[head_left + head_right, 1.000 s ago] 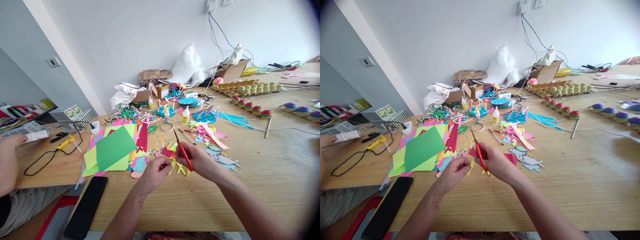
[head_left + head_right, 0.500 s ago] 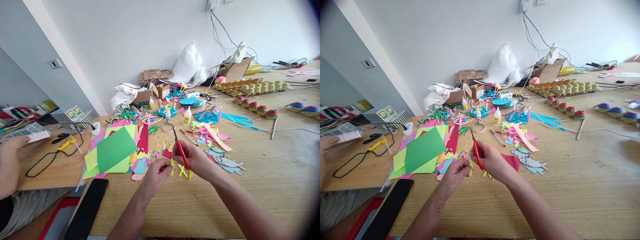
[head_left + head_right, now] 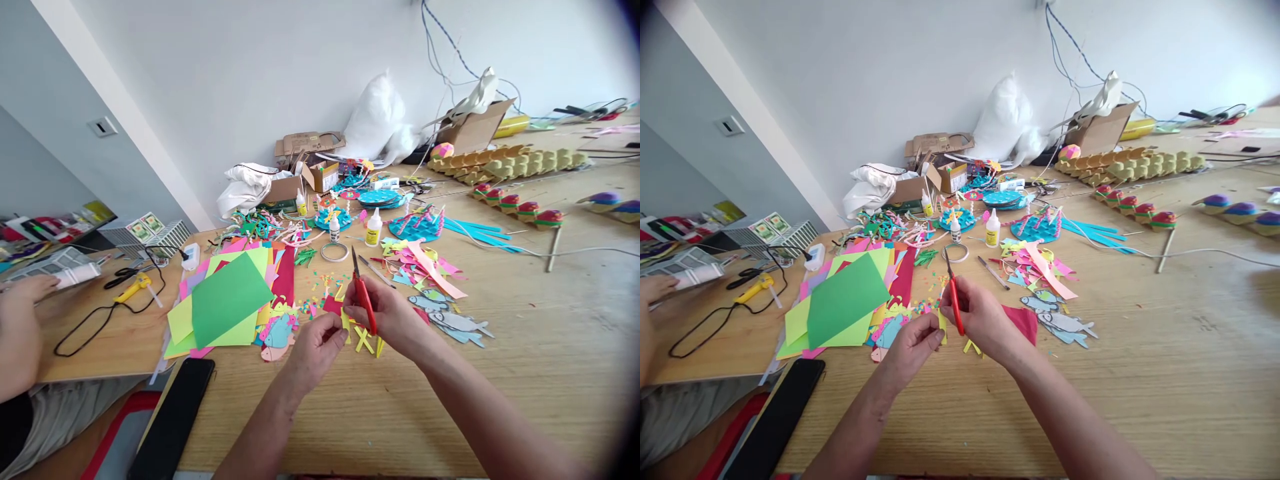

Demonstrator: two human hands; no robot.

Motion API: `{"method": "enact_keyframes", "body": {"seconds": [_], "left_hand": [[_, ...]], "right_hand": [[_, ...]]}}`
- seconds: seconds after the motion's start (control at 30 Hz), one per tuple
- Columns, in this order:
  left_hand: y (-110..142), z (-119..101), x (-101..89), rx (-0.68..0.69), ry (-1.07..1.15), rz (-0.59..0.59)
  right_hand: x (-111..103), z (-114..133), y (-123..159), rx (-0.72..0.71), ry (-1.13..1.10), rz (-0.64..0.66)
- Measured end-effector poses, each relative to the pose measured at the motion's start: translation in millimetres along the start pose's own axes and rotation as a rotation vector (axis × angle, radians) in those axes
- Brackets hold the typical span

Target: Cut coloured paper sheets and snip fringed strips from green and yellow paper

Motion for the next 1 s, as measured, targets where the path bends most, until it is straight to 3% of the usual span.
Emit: {"method": "enact_keyframes", "body": {"seconds": [0.27,0.43,0.67,1.0], "left_hand": [[4.3,-6.4,-2.1,0.034,-0.051,-0.008],[5.0,-13.8,-6.0,0.032,0.098,-0.06],[1.3,-22.0,-9.8,0.09,0.27,-0.2],[-1.6,-14.6,-1.6,0.1,0.335,-0.2]], "right_hand": [[-1.6,3.8,-7.4,-0.021,-0.002,-0.012],[-7.5,5.3,10.3,-0.011,0.2,-0.064],[15.0,-13.1,57.3,0.072,0.393,0.127],[18.1,-16.9,61.3,0.079,0.58,0.153]]}}
Point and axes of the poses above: each hand's wrist, its own y-axis away from the middle knuckle, its own x-axis out of the palm, z = x × y, the point moved 5 cm from there along -y, towards the middle knuckle, and after that the axes turned 9 degrees about -x, right-handed, at the moved point
